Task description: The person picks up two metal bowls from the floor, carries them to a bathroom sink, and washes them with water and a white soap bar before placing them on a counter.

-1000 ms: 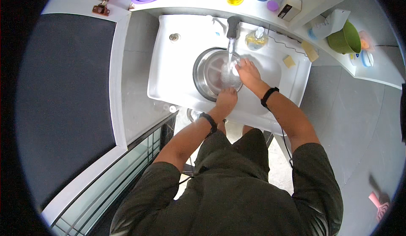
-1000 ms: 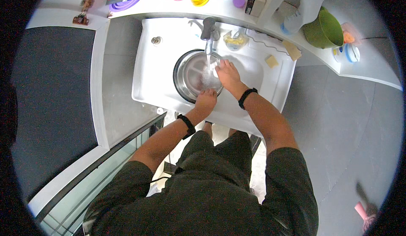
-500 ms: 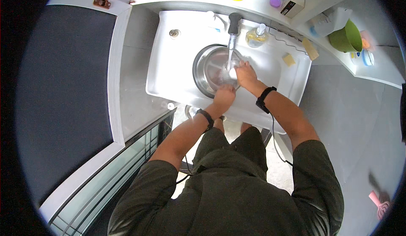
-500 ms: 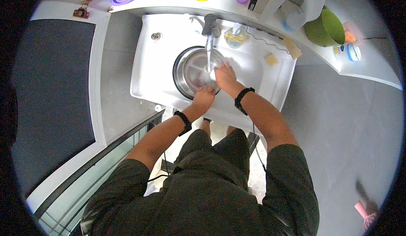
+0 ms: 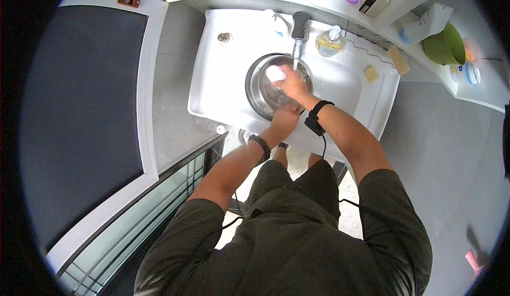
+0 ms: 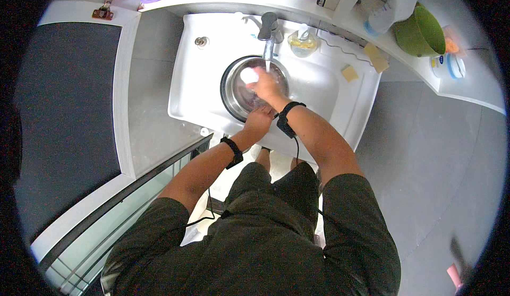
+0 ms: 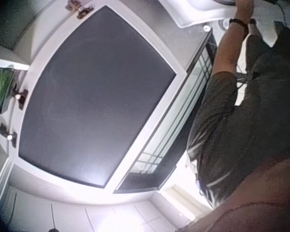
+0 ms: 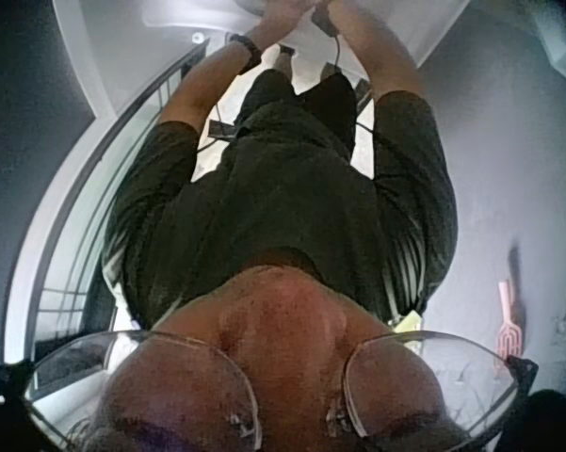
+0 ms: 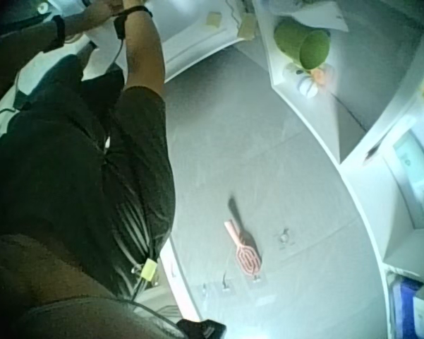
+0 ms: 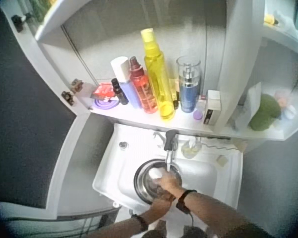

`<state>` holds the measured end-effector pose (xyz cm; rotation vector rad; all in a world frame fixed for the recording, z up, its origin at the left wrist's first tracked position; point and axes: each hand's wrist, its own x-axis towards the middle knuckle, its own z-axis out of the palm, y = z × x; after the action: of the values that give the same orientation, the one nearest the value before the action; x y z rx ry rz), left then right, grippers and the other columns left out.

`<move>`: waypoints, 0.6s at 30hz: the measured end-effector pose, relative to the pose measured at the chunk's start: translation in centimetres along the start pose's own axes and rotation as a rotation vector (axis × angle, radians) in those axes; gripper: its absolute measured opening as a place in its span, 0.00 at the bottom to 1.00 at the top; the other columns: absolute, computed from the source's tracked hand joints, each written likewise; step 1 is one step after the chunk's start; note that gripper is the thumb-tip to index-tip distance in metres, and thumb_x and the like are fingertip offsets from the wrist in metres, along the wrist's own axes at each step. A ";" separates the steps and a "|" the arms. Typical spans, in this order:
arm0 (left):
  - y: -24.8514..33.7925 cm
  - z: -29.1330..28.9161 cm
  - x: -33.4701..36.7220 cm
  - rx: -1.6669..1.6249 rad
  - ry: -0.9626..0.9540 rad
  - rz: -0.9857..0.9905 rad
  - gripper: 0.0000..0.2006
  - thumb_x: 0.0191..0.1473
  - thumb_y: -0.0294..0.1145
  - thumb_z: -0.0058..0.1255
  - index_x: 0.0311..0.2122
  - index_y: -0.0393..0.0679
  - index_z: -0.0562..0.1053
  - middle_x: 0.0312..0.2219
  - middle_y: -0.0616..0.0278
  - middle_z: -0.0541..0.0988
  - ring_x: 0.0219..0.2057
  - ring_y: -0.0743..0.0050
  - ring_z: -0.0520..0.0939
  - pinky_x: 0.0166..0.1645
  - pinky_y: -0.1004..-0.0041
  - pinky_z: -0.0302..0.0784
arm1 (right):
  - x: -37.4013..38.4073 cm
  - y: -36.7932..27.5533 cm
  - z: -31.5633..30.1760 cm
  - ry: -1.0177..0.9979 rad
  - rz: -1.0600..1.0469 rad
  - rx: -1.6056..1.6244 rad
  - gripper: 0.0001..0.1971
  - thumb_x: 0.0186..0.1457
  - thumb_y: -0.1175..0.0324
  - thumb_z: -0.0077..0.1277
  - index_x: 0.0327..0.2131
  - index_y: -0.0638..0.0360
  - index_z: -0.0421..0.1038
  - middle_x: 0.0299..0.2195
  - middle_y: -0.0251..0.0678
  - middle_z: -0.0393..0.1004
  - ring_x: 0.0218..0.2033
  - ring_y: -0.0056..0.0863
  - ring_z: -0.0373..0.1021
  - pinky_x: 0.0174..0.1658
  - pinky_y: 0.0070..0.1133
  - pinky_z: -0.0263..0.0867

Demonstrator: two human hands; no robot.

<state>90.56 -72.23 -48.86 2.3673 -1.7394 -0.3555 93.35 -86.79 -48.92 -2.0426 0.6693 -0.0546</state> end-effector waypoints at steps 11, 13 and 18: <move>-0.8 -1.4 -0.8 -0.053 0.161 0.240 0.12 0.54 0.27 0.46 0.42 0.36 0.73 0.35 0.53 0.78 0.37 0.54 0.80 0.42 0.60 0.77 | -3.3 4.3 -0.8 -0.357 -0.116 0.017 0.28 0.42 0.66 0.64 0.52 0.54 0.73 0.48 0.52 0.70 0.51 0.49 0.68 0.55 0.35 0.65; -0.9 -2.2 -0.8 -0.058 0.153 0.214 0.11 0.53 0.28 0.47 0.41 0.36 0.74 0.34 0.53 0.78 0.36 0.55 0.80 0.40 0.61 0.78 | -3.2 3.9 -1.8 -0.360 -0.107 -0.035 0.27 0.43 0.67 0.63 0.51 0.54 0.73 0.50 0.51 0.69 0.53 0.48 0.67 0.55 0.36 0.65; -0.2 -2.0 -1.2 0.025 -0.064 0.052 0.19 0.50 0.27 0.50 0.48 0.33 0.70 0.37 0.52 0.77 0.42 0.56 0.79 0.47 0.61 0.75 | -2.8 4.2 -5.4 -0.193 -0.018 -0.475 0.27 0.41 0.68 0.61 0.50 0.55 0.72 0.55 0.46 0.65 0.60 0.43 0.59 0.57 0.38 0.61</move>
<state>91.01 -71.04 -46.90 2.3473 -1.8407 -0.4080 87.55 -91.38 -48.73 -2.4673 0.5790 0.3159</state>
